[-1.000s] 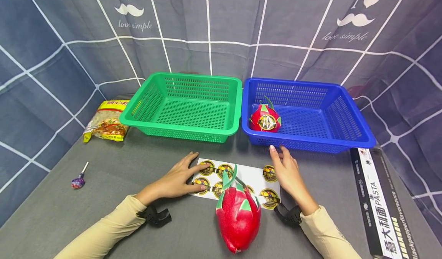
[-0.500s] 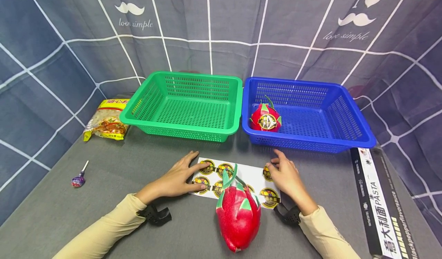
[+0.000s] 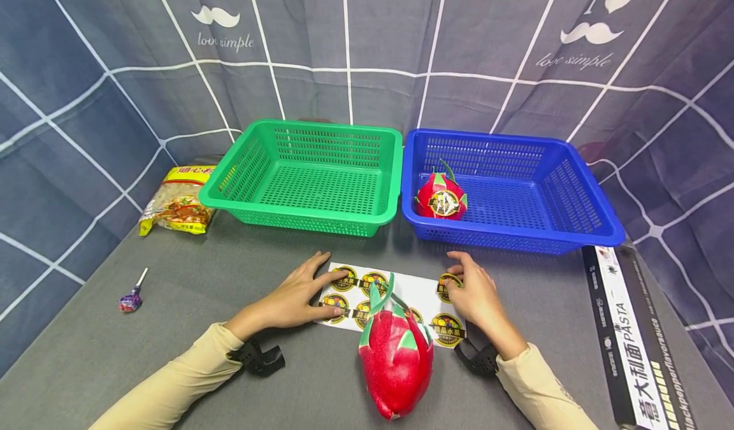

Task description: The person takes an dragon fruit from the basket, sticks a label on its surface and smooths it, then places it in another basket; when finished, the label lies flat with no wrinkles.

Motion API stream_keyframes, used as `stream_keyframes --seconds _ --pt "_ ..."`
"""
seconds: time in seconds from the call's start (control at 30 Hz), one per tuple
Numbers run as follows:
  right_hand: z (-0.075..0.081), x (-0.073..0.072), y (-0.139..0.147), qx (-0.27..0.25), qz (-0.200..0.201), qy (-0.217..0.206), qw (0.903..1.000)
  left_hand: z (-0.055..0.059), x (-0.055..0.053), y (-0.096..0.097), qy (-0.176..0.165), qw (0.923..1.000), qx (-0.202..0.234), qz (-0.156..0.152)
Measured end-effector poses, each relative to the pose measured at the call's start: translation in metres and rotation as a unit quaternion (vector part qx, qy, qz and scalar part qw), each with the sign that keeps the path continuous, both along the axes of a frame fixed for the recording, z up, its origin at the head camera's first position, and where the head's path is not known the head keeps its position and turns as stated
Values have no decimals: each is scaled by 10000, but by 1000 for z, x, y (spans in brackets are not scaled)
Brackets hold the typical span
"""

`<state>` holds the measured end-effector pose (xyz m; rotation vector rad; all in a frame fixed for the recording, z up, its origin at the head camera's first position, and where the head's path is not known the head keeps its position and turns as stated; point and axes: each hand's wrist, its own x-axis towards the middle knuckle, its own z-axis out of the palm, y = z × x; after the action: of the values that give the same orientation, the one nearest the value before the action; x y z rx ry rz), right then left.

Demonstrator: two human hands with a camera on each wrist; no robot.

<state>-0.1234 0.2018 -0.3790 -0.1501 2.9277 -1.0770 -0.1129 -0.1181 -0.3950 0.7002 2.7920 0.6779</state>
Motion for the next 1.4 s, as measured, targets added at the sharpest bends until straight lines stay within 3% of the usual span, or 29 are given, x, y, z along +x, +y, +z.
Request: stream_keyframes --seconds 0.37,1.4 --pt "1 2 -2 114 83 440 9989 0 0 0 12 10000 51 -6" --pt "-7 3 0 520 290 389 9975 0 1 0 4 10000 90 -23"
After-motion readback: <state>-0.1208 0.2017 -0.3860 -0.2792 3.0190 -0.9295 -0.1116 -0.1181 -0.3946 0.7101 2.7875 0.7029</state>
